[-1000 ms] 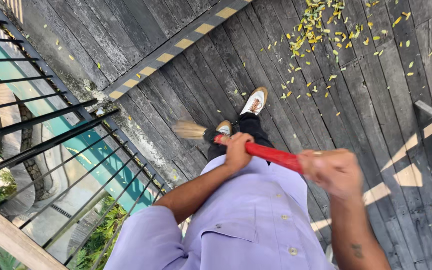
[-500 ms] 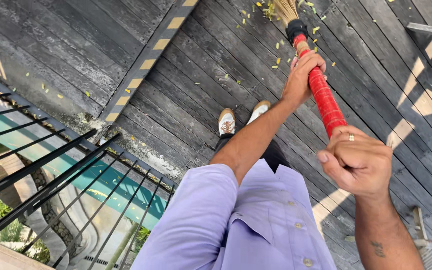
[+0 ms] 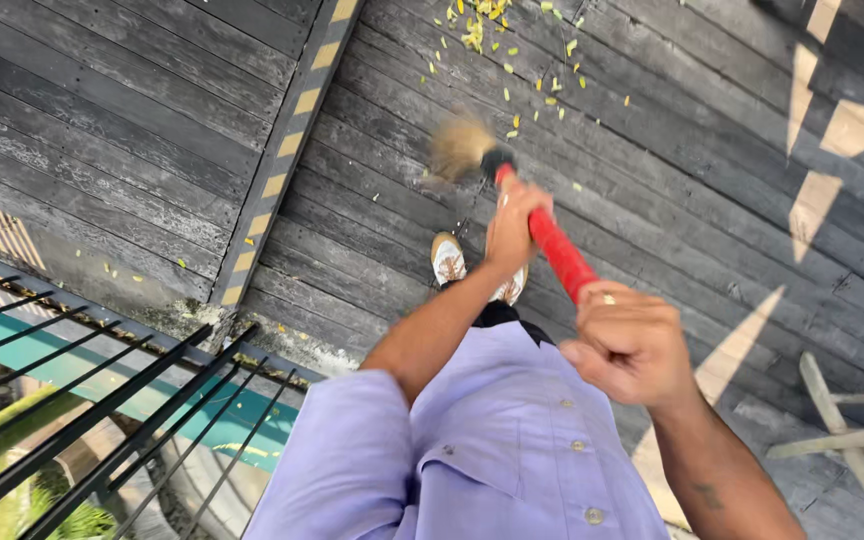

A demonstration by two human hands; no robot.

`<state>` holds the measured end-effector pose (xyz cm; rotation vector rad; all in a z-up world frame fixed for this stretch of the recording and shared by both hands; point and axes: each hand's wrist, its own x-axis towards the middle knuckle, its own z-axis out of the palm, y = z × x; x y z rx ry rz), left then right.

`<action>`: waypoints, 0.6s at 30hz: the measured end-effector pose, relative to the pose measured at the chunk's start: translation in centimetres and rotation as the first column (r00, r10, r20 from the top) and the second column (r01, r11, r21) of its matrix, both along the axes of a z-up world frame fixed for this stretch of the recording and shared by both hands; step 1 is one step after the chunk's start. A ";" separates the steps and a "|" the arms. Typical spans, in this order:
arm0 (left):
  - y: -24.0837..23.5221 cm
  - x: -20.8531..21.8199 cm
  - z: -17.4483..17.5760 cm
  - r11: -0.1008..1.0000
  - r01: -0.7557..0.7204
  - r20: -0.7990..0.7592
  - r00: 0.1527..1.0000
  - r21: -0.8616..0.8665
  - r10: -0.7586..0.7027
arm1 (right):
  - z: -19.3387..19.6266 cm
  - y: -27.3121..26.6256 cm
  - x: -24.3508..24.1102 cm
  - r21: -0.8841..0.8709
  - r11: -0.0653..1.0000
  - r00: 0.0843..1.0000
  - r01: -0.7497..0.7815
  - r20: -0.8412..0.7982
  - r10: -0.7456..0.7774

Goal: The person sweeps yellow leaves across a wooden outdoor deck using a broom, moving chairs aside to reach different areas.

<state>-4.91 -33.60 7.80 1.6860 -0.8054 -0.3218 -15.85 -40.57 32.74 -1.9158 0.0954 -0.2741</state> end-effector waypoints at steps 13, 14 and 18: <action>-2.1 -10.8 5.3 0.824 0.567 -0.043 0.823 0.000 -0.566 | 9.4 -3.0 -10.8 0.212 0.964 0.982 0.158 0.072 -0.177; -1.3 -11.2 4.0 0.805 0.593 -0.052 0.804 0.000 -0.592 | 8.1 -2.0 -11.1 0.194 0.953 0.972 0.232 -0.002 -0.236; 0.1 -6.5 -1.7 0.790 0.590 0.022 0.799 0.166 -0.601 | 0.7 -0.4 -11.1 0.210 0.947 0.964 0.244 0.057 -0.261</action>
